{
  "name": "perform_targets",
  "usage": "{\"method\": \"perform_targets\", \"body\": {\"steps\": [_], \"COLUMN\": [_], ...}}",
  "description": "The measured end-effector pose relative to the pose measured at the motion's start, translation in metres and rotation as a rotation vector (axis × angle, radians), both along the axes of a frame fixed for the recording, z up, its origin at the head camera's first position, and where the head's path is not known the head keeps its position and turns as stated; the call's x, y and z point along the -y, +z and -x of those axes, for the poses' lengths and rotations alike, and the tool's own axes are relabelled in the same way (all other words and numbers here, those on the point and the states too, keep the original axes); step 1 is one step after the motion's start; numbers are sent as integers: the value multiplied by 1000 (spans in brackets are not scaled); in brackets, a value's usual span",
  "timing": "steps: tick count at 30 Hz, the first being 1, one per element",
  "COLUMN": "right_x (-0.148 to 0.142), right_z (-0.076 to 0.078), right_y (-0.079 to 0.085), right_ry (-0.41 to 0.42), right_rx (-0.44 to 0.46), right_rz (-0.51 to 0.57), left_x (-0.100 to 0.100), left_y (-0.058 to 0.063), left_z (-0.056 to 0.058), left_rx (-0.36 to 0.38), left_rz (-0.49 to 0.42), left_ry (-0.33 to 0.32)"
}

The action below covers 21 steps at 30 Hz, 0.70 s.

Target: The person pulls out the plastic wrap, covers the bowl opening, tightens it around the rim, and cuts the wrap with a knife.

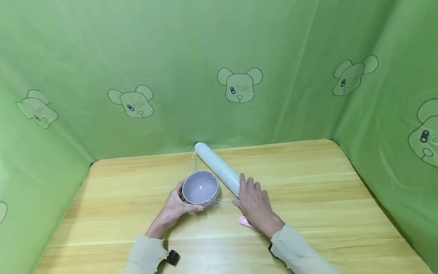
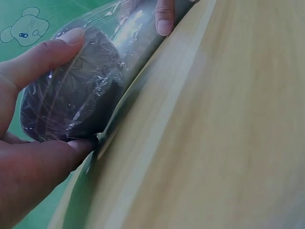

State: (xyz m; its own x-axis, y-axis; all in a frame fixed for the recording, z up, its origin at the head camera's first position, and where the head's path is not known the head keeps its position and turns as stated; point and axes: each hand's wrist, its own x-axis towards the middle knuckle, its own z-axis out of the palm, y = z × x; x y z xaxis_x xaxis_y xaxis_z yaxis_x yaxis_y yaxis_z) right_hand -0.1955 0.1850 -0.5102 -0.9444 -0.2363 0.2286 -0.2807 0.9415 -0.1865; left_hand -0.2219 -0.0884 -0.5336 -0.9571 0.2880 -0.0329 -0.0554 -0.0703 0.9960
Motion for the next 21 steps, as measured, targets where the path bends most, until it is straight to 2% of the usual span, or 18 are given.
{"method": "perform_targets", "body": {"steps": [9, 17, 21], "right_x": [0, -5, -9], "right_z": [0, 1, 1], "right_y": [0, 0, 1], "right_ry": [11, 45, 71], "right_rx": [22, -27, 22], "right_rz": [-14, 11, 36], "left_x": [-3, -2, 1], "left_y": [4, 7, 4], "left_z": [0, 1, 1], "left_rx": [-14, -16, 6], "left_rz": [-1, -6, 15], "left_ry": [52, 49, 40]}}
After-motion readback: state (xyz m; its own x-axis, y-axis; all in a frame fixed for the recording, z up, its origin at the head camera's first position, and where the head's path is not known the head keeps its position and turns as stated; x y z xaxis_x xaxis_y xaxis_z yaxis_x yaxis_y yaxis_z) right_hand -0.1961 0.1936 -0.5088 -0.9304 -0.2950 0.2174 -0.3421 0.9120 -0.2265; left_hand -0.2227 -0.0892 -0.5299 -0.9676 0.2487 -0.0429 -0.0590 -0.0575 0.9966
